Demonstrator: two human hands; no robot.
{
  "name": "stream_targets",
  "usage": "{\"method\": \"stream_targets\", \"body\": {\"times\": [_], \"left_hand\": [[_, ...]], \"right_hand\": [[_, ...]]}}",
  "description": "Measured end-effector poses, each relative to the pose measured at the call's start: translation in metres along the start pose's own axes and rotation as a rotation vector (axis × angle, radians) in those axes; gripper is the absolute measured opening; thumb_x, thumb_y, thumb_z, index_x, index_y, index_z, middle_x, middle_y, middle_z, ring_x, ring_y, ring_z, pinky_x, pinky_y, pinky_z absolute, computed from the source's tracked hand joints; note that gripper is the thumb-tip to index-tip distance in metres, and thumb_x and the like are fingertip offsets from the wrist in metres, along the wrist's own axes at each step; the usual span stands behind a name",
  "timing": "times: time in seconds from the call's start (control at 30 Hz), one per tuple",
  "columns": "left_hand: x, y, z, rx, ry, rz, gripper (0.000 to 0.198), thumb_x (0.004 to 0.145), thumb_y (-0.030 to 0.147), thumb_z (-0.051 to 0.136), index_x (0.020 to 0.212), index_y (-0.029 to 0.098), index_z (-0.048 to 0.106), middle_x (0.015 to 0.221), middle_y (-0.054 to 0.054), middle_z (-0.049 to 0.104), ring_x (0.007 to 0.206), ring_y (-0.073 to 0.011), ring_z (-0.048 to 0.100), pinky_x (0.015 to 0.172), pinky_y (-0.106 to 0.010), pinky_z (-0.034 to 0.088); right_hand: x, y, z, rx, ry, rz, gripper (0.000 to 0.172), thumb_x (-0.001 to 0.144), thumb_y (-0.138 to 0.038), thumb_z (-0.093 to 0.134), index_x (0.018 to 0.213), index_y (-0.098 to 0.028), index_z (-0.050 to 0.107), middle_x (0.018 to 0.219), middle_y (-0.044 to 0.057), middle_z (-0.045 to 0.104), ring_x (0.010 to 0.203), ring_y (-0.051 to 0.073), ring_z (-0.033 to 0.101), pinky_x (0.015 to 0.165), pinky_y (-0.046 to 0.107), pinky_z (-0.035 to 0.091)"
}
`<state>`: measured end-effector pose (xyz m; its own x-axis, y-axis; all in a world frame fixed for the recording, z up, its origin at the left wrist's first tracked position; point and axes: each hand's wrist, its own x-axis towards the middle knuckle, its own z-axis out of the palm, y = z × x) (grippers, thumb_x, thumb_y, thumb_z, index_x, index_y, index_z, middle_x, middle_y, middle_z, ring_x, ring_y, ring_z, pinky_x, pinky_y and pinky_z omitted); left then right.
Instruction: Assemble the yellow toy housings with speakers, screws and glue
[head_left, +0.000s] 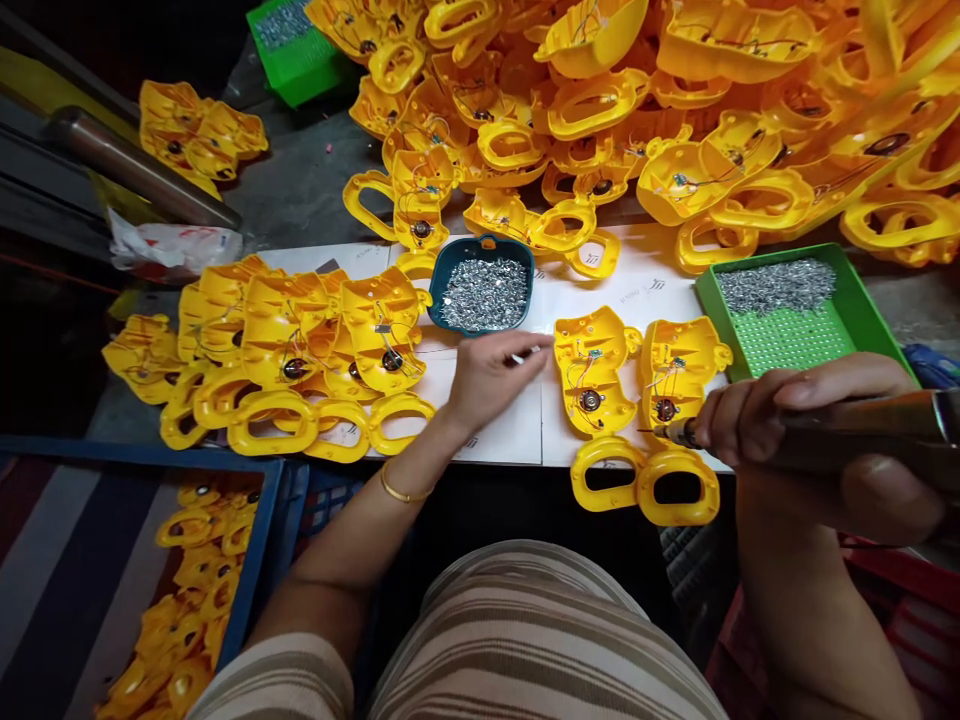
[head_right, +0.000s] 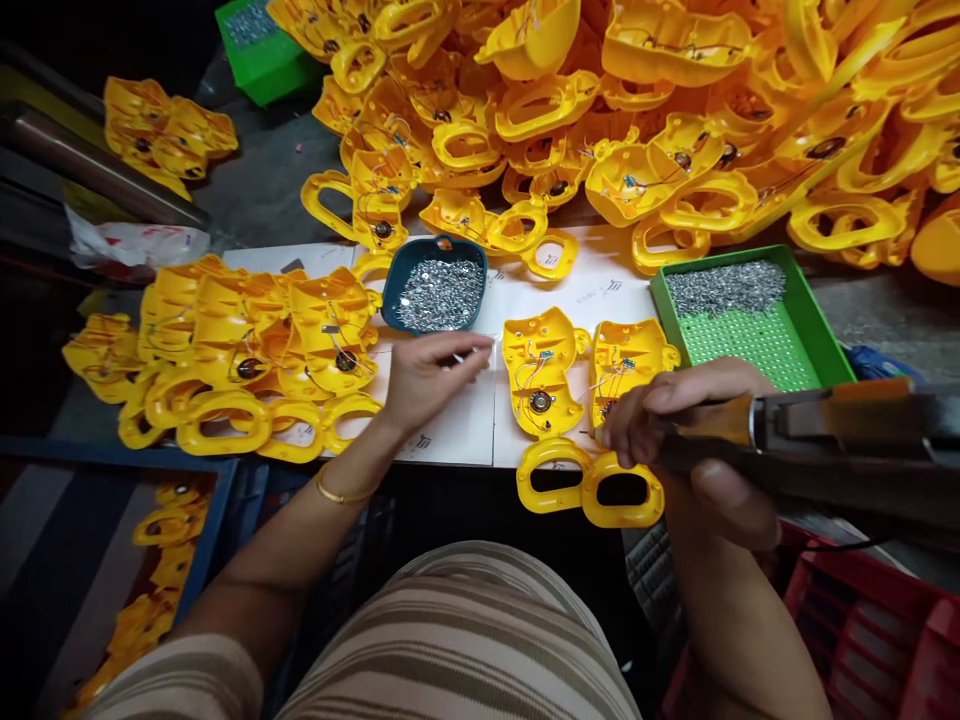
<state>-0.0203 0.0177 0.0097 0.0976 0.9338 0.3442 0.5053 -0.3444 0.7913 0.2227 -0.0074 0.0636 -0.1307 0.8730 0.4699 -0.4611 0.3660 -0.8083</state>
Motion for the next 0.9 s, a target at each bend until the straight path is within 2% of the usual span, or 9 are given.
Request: {"method": "stream_targets", "body": {"times": [0.13,0.27,0.37,0.53,0.63,0.8,0.9], "left_hand": [[-0.049,0.024,0.027,-0.27,-0.1,-0.081,0.017,0.083,0.02,0.069,0.099,0.018,0.075,0.096,-0.005,0.077,0.08,-0.0137,0.073,0.069,-0.02,0.061],[-0.069,0.027,0.043,-0.439,-0.152,-0.204,0.032,0.082,0.021,0.07,0.114,0.018,0.069,0.103,-0.005,0.076,0.084,-0.0143,0.074,0.076,-0.022,0.063],[-0.072,0.026,0.044,-0.489,-0.213,-0.256,0.038,0.083,0.022,0.069,0.121,0.019,0.066,0.109,-0.005,0.074,0.09,-0.0161,0.073,0.079,-0.024,0.064],[-0.071,0.031,0.041,-0.475,-0.253,-0.273,0.04,0.084,0.022,0.067,0.124,0.019,0.064,0.116,-0.006,0.071,0.094,-0.0175,0.073,0.078,-0.024,0.064],[-0.071,0.032,0.04,-0.465,-0.267,-0.251,0.04,0.085,0.021,0.065,0.125,0.019,0.063,0.118,-0.006,0.07,0.095,-0.0177,0.073,0.079,-0.024,0.063],[-0.07,0.032,0.039,-0.436,-0.292,-0.215,0.04,0.086,0.021,0.063,0.126,0.02,0.062,0.12,-0.006,0.069,0.095,-0.0179,0.073,0.08,-0.024,0.063],[-0.071,0.03,0.04,-0.429,-0.3,-0.19,0.041,0.088,0.021,0.062,0.128,0.019,0.06,0.118,-0.007,0.07,0.097,-0.0176,0.072,0.083,-0.025,0.062]], "right_hand": [[-0.001,-0.006,0.018,0.022,0.103,0.014,0.022,0.078,-0.035,0.069,0.093,-0.019,0.07,0.054,-0.001,0.051,0.041,0.013,0.049,0.039,0.031,0.044],[-0.004,-0.01,0.029,0.036,0.075,0.017,0.021,0.081,-0.037,0.069,0.094,-0.02,0.068,0.055,-0.002,0.051,0.04,0.012,0.048,0.039,0.029,0.044],[-0.008,-0.007,0.033,0.049,0.087,0.041,0.023,0.081,-0.041,0.07,0.093,-0.022,0.064,0.055,-0.004,0.051,0.04,0.013,0.049,0.04,0.029,0.044],[-0.01,0.001,0.034,0.077,0.104,0.06,0.026,0.08,-0.043,0.07,0.093,-0.023,0.06,0.055,-0.004,0.051,0.041,0.013,0.049,0.045,0.031,0.046],[-0.008,0.003,0.031,0.043,0.045,0.019,0.022,0.083,-0.041,0.067,0.094,-0.024,0.062,0.055,-0.005,0.05,0.041,0.012,0.049,0.045,0.029,0.045],[-0.002,0.003,0.023,0.064,-0.111,0.046,0.021,0.083,-0.037,0.065,0.098,-0.022,0.065,0.058,-0.004,0.053,0.045,0.013,0.053,0.045,0.03,0.046],[-0.001,0.005,0.021,0.088,-0.151,0.045,0.02,0.085,-0.036,0.064,0.099,-0.022,0.064,0.059,-0.003,0.053,0.045,0.013,0.053,0.044,0.029,0.046]]}}
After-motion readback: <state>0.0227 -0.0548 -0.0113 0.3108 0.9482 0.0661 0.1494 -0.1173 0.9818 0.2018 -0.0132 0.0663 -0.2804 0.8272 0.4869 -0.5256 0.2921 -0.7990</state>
